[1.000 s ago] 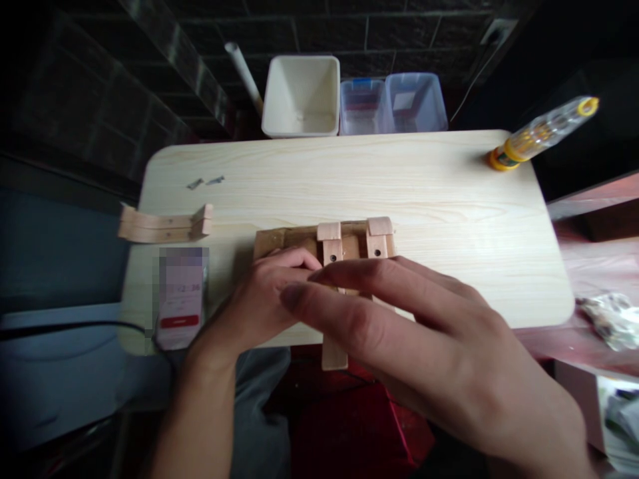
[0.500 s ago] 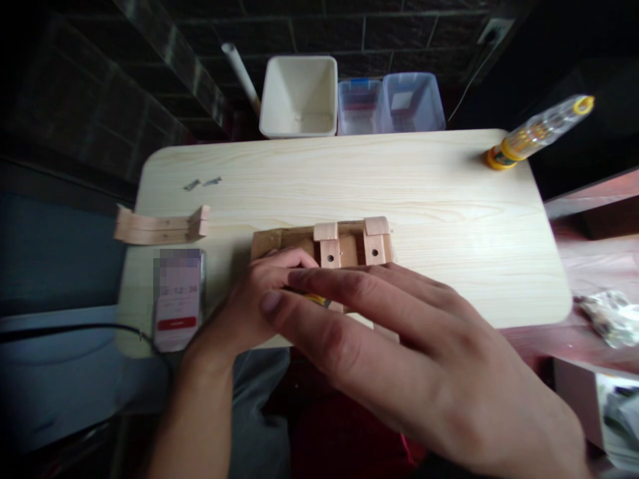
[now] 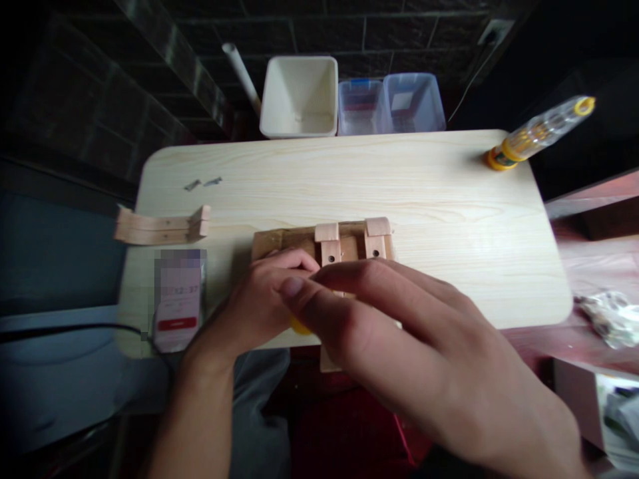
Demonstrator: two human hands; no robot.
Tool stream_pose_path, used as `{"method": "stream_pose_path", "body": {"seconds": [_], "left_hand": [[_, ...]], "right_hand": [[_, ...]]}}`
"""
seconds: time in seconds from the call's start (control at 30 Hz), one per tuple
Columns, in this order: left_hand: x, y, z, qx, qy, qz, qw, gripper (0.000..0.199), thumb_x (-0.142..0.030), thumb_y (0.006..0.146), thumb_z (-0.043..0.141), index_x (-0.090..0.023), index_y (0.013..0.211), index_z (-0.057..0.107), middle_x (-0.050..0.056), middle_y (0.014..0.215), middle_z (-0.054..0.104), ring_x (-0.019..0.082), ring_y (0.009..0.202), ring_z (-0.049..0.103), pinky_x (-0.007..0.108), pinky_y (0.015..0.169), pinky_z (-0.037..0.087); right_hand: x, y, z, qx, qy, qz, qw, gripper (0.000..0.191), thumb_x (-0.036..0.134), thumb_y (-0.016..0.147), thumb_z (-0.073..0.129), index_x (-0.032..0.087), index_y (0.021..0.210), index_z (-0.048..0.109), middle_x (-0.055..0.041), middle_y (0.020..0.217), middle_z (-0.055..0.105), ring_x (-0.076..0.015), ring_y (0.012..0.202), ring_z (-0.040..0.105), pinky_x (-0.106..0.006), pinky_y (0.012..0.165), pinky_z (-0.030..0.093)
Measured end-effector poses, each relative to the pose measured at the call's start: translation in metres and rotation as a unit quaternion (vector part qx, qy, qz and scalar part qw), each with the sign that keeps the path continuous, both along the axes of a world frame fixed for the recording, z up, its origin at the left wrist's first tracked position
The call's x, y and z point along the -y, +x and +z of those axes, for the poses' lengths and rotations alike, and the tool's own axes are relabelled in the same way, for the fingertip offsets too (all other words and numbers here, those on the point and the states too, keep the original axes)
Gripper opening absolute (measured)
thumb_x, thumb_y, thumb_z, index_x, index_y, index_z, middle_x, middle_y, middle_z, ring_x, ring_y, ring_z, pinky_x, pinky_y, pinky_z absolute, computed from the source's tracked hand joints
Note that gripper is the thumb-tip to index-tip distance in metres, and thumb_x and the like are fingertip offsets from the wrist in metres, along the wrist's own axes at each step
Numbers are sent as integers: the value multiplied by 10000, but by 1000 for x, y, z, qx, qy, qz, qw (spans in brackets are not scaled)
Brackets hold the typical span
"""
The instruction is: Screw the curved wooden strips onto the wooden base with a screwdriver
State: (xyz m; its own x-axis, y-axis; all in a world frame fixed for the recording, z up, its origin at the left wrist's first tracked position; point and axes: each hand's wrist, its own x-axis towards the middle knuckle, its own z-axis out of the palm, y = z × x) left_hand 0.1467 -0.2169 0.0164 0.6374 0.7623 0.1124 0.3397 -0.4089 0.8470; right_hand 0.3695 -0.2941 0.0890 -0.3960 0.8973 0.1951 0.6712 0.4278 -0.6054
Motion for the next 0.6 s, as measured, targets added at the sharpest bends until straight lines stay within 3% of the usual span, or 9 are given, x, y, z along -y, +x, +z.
{"method": "stream_pose_path", "body": {"seconds": [0.1, 0.23, 0.4, 0.6], "left_hand": [[0, 0, 0, 5, -7, -6, 1000, 173, -106, 913, 688, -227, 849, 794, -15, 863, 753, 143, 799, 708, 301, 775, 541], [0, 0, -2, 26, -12, 3, 1000, 178, -101, 899, 695, -231, 875, 814, -20, 848, 755, 142, 775, 697, 310, 777, 538], [-1, -1, -4, 20, -15, 2, 1000, 167, -126, 907, 711, -227, 874, 841, -13, 881, 774, 136, 790, 694, 305, 831, 532], [1, -1, -5, 6, -26, -3, 1000, 172, -138, 912, 732, -243, 918, 868, -8, 915, 780, 138, 824, 699, 293, 848, 534]], "right_hand": [[0, 2, 2, 21, 11, 15, 1000, 505, 262, 1033, 669, 361, 1525, 611, 2, 1397, 756, -200, 1076, 809, -262, 889, 700], [4, 3, 6, 46, 30, 32, 998, 591, 269, 1000, 714, 346, 1569, 574, -7, 1452, 734, -238, 1120, 808, -302, 937, 704], [2, 7, 9, 28, 11, 57, 998, 540, 198, 999, 699, 284, 1524, 608, -17, 1434, 742, -183, 1063, 802, -245, 921, 678], [5, 6, 8, -11, -14, -4, 1000, 325, 236, 1021, 683, 296, 1337, 722, -8, 1204, 800, -154, 910, 772, -240, 759, 648]]}}
